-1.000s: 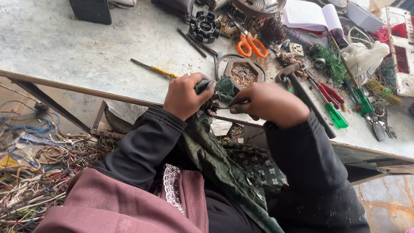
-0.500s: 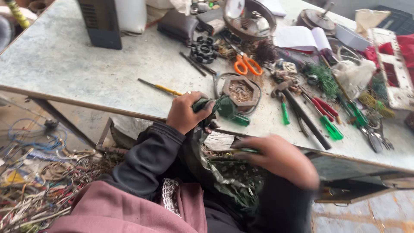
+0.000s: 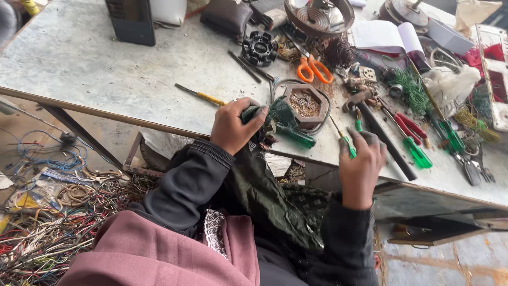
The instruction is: The person uses a screwdriver to pry and separate parts of a small electrical component, then uses pliers to remove a small piece. They continue to manipulate the component with their hands, separating wires and parts.
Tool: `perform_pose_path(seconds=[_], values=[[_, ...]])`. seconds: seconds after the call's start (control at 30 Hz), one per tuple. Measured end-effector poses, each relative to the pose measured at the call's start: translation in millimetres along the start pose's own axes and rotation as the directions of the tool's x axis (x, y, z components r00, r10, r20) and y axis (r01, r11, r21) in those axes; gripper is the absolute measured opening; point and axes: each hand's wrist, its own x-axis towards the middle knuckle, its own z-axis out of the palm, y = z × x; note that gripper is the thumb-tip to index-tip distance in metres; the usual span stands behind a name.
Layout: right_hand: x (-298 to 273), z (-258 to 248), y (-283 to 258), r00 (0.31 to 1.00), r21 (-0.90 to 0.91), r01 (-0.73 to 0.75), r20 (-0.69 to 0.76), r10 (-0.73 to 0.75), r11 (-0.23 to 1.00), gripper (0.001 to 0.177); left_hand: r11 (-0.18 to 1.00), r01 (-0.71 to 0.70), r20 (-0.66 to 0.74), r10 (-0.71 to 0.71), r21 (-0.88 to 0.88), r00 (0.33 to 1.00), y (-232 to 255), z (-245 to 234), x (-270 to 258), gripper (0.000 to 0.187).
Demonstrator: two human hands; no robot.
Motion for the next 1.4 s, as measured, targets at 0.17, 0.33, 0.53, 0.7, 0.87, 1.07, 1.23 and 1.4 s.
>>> perform_pose_path(seconds=[0.17,0.33,0.53,0.7,0.87,1.07,1.23,1.4], values=[[-22.4,21.0,-65.4,0.975,0.614,-0.096,0.218,-0.051,0.783,0.037,1.0,0.008,-0.016,-0.008,0.013,1.0,4.2,-0.5,-1.3,0.031],[-15.9,48.8,-98.9,0.966,0.862,-0.185,0.247,-0.074,0.471,0.032,1.0,0.018,-0.059,-0.018,0.0,0.998,15.5,-5.6,-0.5,0.029],[-23.6,72.8,-110.5,0.957,0.927,-0.286,0.291,0.015,0.243,0.021,1.0,0.004,-0.136,-0.006,-0.016,0.991,14.0,-5.0,-3.9,0.027],[-19.7,84.7,-118.9,0.962,0.947,-0.274,0.269,0.057,0.168,0.023,1.0,0.016,-0.254,-0.022,-0.026,0.967,7.8,-4.0,-7.3,0.026],[-9.3,87.9,-120.4,0.955,0.943,-0.297,0.294,0.046,0.153,0.027,0.994,0.039,-0.306,-0.069,-0.103,0.95,6.3,-2.9,-11.0,0.027],[-2.4,92.2,-120.5,0.944,0.939,-0.331,0.329,0.032,0.095,0.03,0.998,0.01,-0.328,-0.031,-0.065,0.944,5.6,-4.1,-11.0,0.025],[-3.7,80.6,-110.6,0.904,0.89,-0.422,0.428,0.002,0.171,0.033,0.999,0.027,-0.283,-0.034,-0.027,0.959,8.8,-2.7,-4.4,0.027],[-4.5,77.7,-107.2,0.907,0.899,-0.412,0.421,-0.031,0.149,0.034,0.99,0.127,-0.242,-0.137,-0.056,0.961,11.5,-2.4,0.8,0.03]])
